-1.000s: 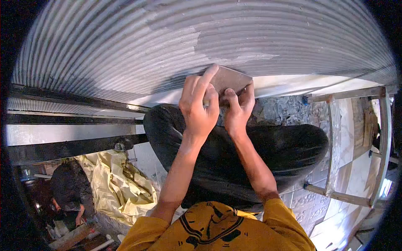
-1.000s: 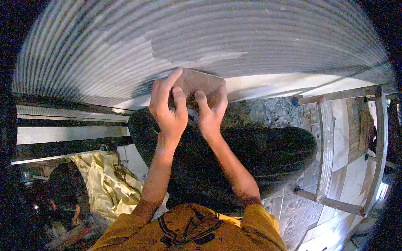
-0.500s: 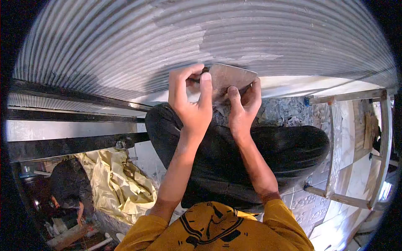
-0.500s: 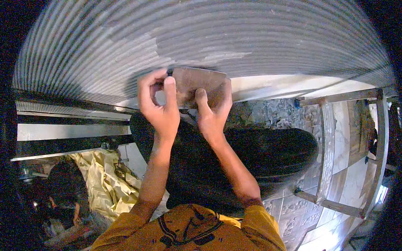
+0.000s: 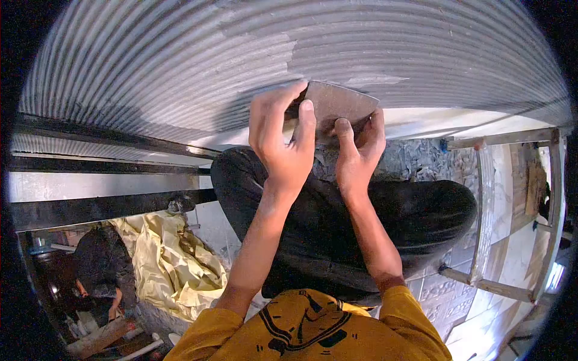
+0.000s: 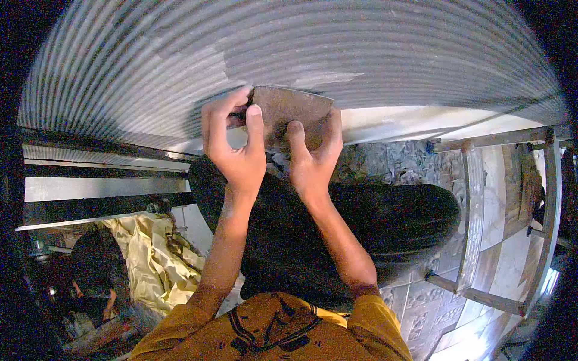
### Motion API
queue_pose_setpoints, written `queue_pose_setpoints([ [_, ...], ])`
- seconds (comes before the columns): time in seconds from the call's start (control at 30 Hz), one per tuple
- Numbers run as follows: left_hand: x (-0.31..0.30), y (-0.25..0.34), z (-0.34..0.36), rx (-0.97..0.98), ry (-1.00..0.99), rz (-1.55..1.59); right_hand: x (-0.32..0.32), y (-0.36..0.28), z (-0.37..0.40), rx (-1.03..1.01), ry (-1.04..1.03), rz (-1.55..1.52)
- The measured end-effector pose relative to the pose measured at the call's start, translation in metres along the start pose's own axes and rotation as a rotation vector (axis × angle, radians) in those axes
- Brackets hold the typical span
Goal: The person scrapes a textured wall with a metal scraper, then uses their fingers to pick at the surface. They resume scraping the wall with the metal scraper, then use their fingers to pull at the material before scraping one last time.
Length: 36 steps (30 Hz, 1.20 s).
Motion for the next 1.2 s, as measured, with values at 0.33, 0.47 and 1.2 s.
queue_pose_setpoints([
  [0.33, 0.005, 0.005, 0.001, 0.037, -0.064, -0.104, -0.002, -0.006, 0.000, 0.055, 0.004, -0.001],
  [0.47, 0.005, 0.006, -0.002, 0.034, -0.092, -0.132, -0.001, -0.011, 0.000, 0.051, -0.011, -0.003],
  [1.2, 0.003, -0.006, 0.002, -0.150, 0.044, 0.131, -0.004, -0.016, -0.002, -0.047, 0.003, 0.060],
])
Point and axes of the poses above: each hand's wrist, its own z-axis away from the middle knuckle, its own x-axis out of the palm, y = z × x, the point moved 9 cm from there along -z, towards the middle knuckle, and after that the axes turned 10 degrees about -y, right-handed, at the moved point
